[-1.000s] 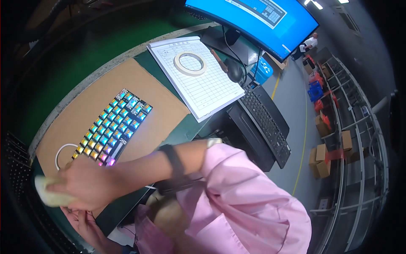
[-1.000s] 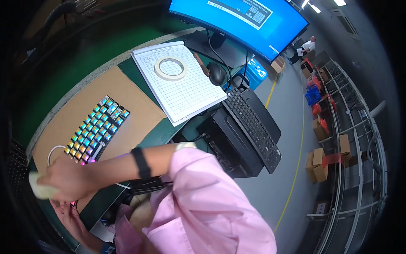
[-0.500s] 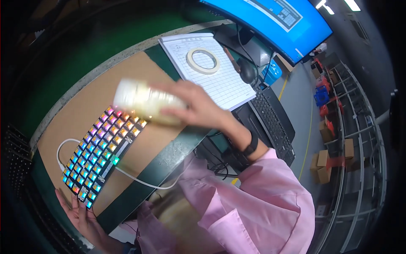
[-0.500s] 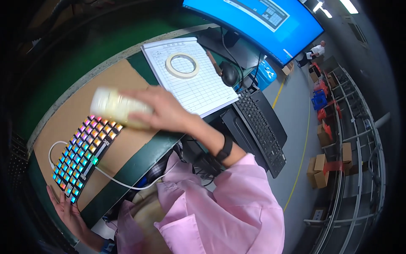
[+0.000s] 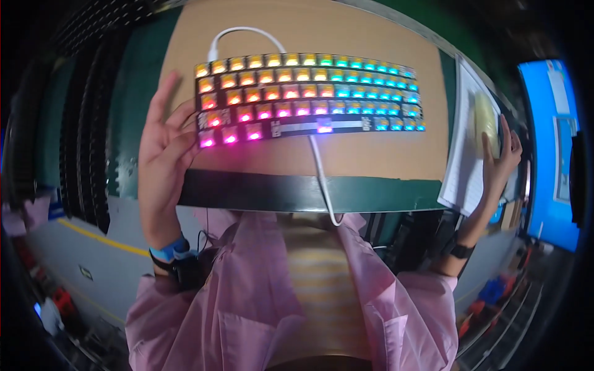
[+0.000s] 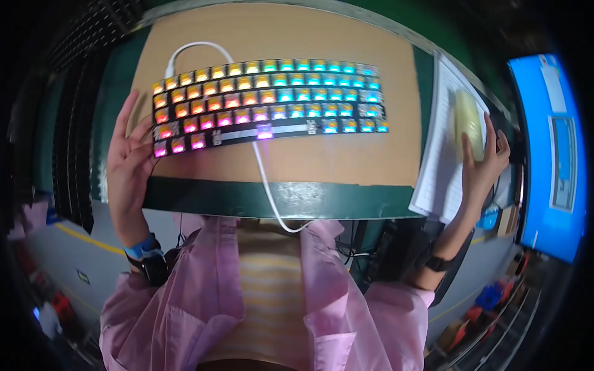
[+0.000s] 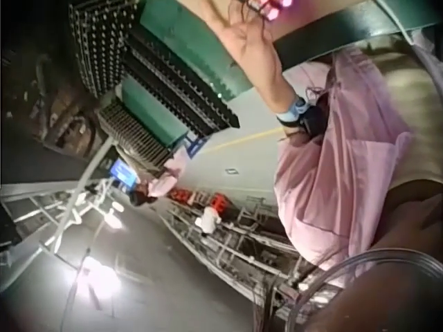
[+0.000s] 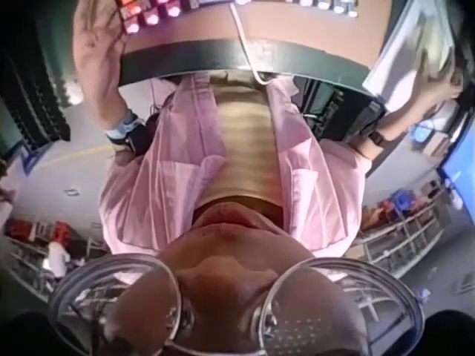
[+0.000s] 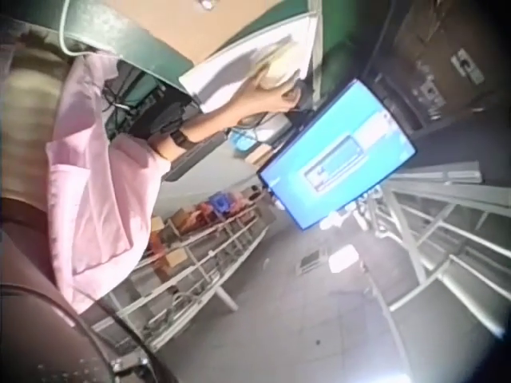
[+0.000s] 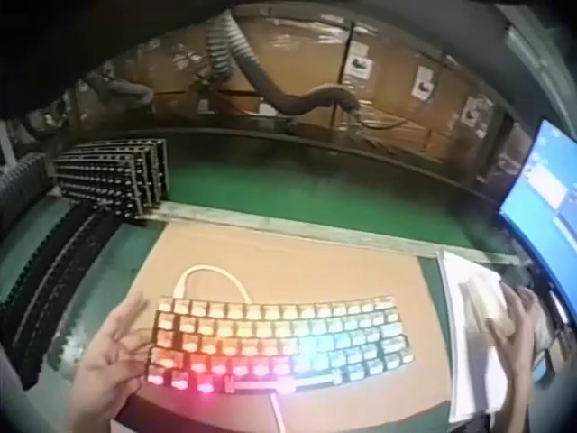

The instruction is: The person picks up a circuit board, connects a cable to it, and wipes the illuminated keyboard with a sponge. They then disconnect the cable, set the board aside, and repeat the process with several more boards.

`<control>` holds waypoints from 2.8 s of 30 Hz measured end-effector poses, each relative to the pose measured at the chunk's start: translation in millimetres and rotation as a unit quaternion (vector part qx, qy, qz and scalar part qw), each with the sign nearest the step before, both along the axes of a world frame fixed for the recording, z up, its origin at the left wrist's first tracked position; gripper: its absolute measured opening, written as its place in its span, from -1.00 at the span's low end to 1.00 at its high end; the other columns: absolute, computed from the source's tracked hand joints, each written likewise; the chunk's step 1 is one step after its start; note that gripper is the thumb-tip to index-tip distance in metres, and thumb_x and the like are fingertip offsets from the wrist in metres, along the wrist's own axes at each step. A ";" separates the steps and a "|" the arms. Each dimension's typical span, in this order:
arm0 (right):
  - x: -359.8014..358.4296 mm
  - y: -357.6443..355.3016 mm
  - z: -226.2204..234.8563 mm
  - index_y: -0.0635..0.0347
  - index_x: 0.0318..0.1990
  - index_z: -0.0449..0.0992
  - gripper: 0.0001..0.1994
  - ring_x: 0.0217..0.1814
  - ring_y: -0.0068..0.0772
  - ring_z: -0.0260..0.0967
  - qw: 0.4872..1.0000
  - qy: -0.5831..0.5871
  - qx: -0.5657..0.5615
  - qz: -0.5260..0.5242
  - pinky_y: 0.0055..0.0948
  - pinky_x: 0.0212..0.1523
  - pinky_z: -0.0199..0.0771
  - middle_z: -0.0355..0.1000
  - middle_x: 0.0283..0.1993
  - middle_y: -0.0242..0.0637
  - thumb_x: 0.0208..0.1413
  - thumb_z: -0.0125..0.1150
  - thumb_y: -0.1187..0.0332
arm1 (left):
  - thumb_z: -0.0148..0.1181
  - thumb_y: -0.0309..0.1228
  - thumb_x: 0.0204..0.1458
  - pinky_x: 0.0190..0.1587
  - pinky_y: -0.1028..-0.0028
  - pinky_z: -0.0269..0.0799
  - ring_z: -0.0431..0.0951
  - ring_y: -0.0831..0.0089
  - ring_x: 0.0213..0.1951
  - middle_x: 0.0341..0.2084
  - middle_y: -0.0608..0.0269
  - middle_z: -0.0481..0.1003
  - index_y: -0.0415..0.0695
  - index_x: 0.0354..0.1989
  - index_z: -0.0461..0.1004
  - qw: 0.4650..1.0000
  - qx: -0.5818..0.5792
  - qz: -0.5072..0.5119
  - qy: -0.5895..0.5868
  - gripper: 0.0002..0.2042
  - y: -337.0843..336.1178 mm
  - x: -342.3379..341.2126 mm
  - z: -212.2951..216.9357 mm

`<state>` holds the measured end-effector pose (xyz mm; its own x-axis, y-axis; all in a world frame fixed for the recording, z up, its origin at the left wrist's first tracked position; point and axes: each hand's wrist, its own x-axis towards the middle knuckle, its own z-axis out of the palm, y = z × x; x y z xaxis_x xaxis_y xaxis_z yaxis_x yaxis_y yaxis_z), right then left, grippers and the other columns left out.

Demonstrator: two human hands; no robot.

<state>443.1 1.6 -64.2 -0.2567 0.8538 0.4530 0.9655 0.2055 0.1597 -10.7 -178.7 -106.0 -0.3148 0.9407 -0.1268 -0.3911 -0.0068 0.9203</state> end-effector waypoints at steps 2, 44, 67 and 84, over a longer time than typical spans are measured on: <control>-46.0 -17.0 -1.7 0.07 0.14 0.21 -0.37 0.17 -0.21 0.09 0.974 0.140 -0.081 0.156 -0.30 0.12 0.14 0.12 0.13 -0.16 -0.16 0.29 0.27 | -0.13 -0.78 -0.14 -0.15 0.65 0.34 0.38 0.46 -0.08 0.00 -0.03 0.25 -0.20 0.21 -0.10 0.999 0.027 -0.025 0.029 -0.34 1.0 -2.1 0.2; -150.1 -30.6 7.3 0.04 0.06 0.27 -0.50 0.01 -0.35 0.25 0.945 0.233 -0.024 0.227 -0.43 -0.06 0.27 0.26 -0.01 -0.13 -0.10 0.25 0.32 | 0.38 -0.20 -0.47 0.08 0.30 0.14 0.24 0.06 0.03 -0.01 -0.02 0.25 -0.13 0.15 0.10 0.586 0.156 -0.290 0.740 -0.12 118.3 21.0 39.8; -236.5 -91.9 -12.0 0.25 -0.57 0.32 -0.69 -0.71 -0.78 -0.09 0.625 0.634 -0.330 0.315 -0.65 -0.67 -0.12 0.01 -0.78 -0.54 0.16 -0.09 0.27 | 0.31 -0.20 -0.49 -0.16 0.31 0.29 0.33 0.18 -0.21 -0.32 0.00 0.27 -0.30 -0.04 0.16 0.744 0.056 -0.023 0.665 -0.25 120.9 114.5 119.9; -171.5 -89.8 -17.9 0.17 -0.50 0.36 -0.69 -0.75 -0.83 -0.15 0.610 0.758 -0.217 0.085 -0.71 -0.72 -0.22 0.00 -0.78 -0.61 0.21 -0.18 0.22 | 0.35 -0.12 -0.49 -0.04 0.31 0.26 0.33 0.10 -0.10 -0.13 -0.13 0.23 -0.35 0.08 0.07 0.635 0.160 0.072 0.752 -0.08 200.4 66.0 117.3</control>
